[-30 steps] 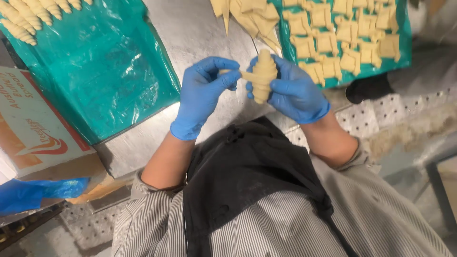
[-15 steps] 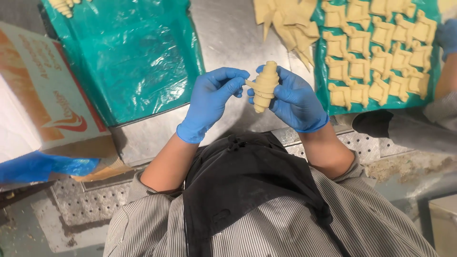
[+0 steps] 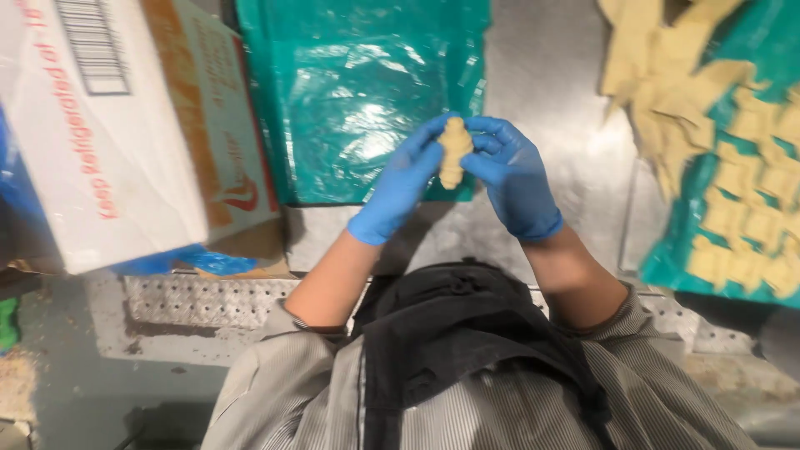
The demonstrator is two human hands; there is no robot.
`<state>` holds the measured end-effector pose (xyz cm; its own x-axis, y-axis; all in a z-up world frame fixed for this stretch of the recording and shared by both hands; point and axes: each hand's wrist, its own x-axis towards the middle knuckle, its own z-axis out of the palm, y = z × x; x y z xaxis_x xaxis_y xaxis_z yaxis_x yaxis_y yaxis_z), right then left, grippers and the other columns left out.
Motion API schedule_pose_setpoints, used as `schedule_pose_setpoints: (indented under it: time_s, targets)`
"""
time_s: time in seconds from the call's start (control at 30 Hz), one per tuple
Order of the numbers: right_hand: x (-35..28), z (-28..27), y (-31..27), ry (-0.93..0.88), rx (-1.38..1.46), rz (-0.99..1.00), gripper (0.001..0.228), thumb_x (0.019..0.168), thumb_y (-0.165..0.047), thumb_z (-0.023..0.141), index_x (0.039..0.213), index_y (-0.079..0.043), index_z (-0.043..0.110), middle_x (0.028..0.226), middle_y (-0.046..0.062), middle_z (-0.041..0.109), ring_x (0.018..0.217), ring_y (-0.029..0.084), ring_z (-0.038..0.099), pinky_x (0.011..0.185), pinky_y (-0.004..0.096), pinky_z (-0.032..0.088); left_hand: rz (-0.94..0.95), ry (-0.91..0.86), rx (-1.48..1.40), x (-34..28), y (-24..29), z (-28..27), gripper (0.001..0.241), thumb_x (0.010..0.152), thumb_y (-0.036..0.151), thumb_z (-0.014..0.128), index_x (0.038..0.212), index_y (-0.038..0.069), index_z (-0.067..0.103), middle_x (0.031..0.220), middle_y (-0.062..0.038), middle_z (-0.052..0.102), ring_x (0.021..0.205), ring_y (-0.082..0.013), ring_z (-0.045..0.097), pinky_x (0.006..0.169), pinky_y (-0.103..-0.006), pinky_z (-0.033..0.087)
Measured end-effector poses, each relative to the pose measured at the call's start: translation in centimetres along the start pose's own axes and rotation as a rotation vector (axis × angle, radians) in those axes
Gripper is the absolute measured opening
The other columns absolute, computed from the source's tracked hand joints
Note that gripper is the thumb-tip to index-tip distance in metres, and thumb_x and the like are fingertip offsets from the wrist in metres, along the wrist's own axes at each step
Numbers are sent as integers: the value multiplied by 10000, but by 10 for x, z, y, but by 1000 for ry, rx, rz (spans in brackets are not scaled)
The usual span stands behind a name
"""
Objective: Roll triangular pieces of dough into croissant shapes and place them on a tray.
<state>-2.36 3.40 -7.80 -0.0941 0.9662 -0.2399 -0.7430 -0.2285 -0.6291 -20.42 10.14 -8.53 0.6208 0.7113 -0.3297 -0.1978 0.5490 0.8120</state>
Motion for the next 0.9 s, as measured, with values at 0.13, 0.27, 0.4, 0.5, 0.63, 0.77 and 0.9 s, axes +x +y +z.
schedule_pose_setpoints:
  time_s: [0.13,0.27,0.4,0.5,0.63,0.77,0.9]
  targets:
    - [53,-3,30,206,-594,-166,533,941,-3,662,1448,0,499,1315,162,642,1191,209,643,1009,293,535,168,140,46,62,-30,-77,496,1045,233,665,1443,-38,546,1263,-113,679,1100,-154,658,961,-298,541]
    - [59,-98,67,479,-1140,-575,453,1040,-23,710,1450,4,520,1428,171,563,1329,268,551,1102,343,493,310,725,583,163,-32,-209,515,962,282,781,1331,-30,601,1148,-76,710,992,-134,703,865,-257,572]
    - [8,-188,94,635,-1548,-549,413,1040,-77,767,1391,-4,563,1447,226,522,1387,392,498,1189,477,421,749,893,679,247,9,-321,450,944,262,781,1271,14,597,1126,-161,712,990,-250,699,895,-381,580]
    - [-20,-220,110,679,-1746,-421,378,1010,-138,760,1317,-30,568,1407,224,510,1341,428,478,1160,513,390,770,1076,946,291,30,-372,460,940,282,781,1256,13,581,1213,-200,662,1134,-331,655,1032,-437,528]
    - [-23,-225,116,707,-1901,-414,412,995,-197,703,1341,-22,565,1434,241,497,1371,468,451,1180,568,355,495,1256,1566,314,45,-394,619,913,415,740,1319,2,523,1385,-256,493,1338,-442,447,1173,-587,300]
    - [-17,-216,111,750,-1888,-408,417,976,-220,667,1333,-21,585,1414,237,517,1364,468,468,1181,587,364,648,1205,1691,320,45,-401,683,1091,452,610,1539,-6,373,1613,-247,276,1509,-453,279,1272,-574,220]
    - [-20,-217,113,768,-1870,-397,416,977,-223,667,1333,-19,596,1403,240,525,1355,471,475,1174,587,370,674,1058,1511,315,41,-414,667,1147,517,584,1609,98,349,1702,-186,240,1600,-370,284,1348,-479,318]
